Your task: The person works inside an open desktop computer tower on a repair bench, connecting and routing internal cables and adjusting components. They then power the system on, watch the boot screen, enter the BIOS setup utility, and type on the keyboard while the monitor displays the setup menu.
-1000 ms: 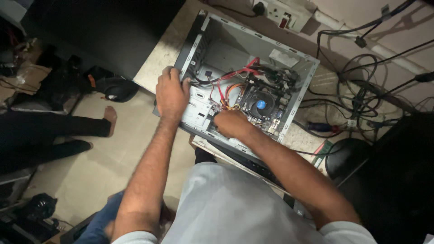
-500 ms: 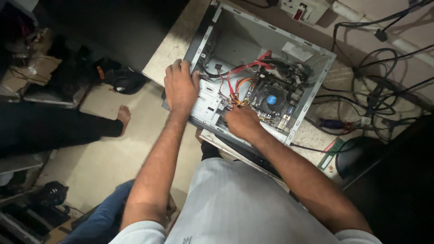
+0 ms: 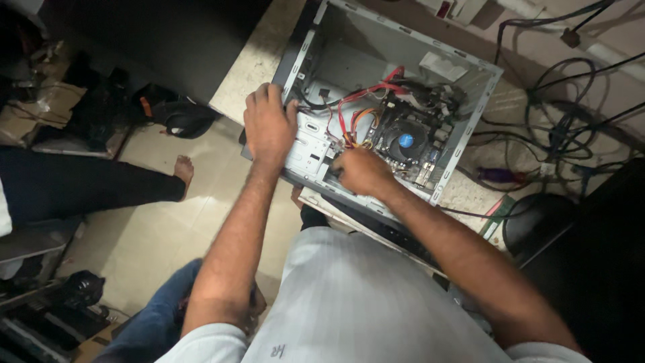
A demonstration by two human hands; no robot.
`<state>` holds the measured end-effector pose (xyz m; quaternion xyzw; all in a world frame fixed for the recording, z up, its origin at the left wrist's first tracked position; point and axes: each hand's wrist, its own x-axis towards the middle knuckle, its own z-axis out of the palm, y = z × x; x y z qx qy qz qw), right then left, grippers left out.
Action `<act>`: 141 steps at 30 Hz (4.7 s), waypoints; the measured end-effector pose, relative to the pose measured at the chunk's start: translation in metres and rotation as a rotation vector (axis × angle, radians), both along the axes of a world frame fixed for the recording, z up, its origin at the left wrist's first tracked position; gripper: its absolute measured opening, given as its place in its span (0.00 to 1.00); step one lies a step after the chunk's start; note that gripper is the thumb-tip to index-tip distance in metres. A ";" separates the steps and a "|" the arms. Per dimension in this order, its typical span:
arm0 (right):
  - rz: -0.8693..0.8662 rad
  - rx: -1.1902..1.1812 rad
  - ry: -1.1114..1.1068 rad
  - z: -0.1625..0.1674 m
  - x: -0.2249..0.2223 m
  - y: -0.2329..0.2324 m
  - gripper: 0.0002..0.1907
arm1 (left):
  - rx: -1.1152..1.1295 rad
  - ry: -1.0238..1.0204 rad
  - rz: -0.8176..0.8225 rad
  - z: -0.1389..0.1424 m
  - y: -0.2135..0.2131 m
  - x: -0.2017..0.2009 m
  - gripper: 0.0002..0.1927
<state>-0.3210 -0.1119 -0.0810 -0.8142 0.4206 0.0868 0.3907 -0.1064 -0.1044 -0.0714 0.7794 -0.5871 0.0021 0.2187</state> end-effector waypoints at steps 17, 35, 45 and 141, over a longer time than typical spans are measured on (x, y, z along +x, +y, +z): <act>-0.183 -0.092 0.154 -0.006 0.043 0.016 0.11 | 0.031 -0.005 -0.040 0.015 0.010 0.027 0.26; -0.510 0.101 0.135 -0.004 0.139 -0.009 0.11 | 0.064 0.064 -0.176 0.016 0.005 0.118 0.31; -0.768 0.389 -0.044 -0.010 0.148 0.010 0.11 | 0.089 0.079 -0.263 0.020 0.020 0.132 0.27; -1.344 0.623 -0.186 -0.109 0.245 0.051 0.07 | 0.051 0.147 -0.433 0.036 0.050 0.218 0.23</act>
